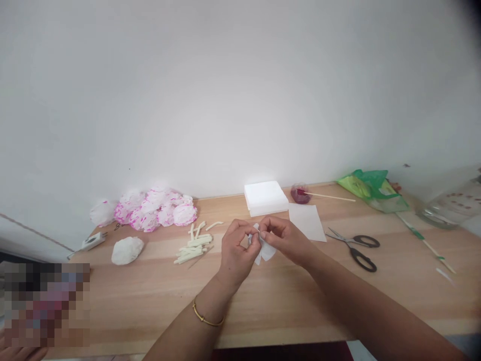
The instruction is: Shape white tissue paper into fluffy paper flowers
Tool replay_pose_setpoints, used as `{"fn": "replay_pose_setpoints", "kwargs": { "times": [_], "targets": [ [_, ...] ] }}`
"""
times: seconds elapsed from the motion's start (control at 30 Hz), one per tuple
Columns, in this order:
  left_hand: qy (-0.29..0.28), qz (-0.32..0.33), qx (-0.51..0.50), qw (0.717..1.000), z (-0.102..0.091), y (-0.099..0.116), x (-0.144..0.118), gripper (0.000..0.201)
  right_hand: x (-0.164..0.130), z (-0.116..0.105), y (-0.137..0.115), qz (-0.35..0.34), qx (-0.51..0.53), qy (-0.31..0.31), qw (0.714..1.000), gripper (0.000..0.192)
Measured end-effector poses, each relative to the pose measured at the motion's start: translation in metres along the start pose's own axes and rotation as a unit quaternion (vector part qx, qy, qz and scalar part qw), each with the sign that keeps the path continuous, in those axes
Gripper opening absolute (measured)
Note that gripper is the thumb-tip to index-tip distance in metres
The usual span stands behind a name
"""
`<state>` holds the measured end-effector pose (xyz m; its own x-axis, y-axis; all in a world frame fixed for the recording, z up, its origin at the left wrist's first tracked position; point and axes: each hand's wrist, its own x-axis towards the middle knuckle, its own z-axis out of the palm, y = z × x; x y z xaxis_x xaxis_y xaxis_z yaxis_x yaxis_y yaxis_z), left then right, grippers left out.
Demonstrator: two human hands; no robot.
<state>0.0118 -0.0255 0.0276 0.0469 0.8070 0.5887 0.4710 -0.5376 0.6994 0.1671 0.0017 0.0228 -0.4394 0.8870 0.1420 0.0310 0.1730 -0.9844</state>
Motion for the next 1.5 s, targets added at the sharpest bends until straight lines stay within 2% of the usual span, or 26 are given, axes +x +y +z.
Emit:
{"fn": "replay_pose_setpoints", "kwargs": {
  "times": [0.23,0.4,0.97,1.27,1.5],
  "targets": [
    [0.012,-0.011,-0.005,1.000,-0.0007,-0.0016,-0.0008,0.008,-0.0002,0.0007,-0.0037,0.029,0.038,-0.002,0.999,0.024],
    [0.010,0.009,-0.008,1.000,0.0001,-0.0026,-0.0010,0.006,-0.0011,0.0010,-0.0047,0.027,0.044,-0.011,0.999,0.027],
    [0.030,0.024,-0.012,0.999,-0.0017,-0.0036,-0.0013,0.013,-0.0018,-0.0008,-0.0076,0.030,0.073,-0.017,0.997,0.022],
    [0.033,0.068,0.001,0.997,0.0008,-0.0024,-0.0034,0.012,-0.0017,-0.0010,-0.0029,0.016,0.067,-0.005,0.998,0.016],
    [0.034,0.080,-0.016,0.996,0.0019,0.0007,-0.0029,0.014,-0.0005,0.0010,-0.0028,0.015,0.145,-0.026,0.989,0.015]
  ]
}}
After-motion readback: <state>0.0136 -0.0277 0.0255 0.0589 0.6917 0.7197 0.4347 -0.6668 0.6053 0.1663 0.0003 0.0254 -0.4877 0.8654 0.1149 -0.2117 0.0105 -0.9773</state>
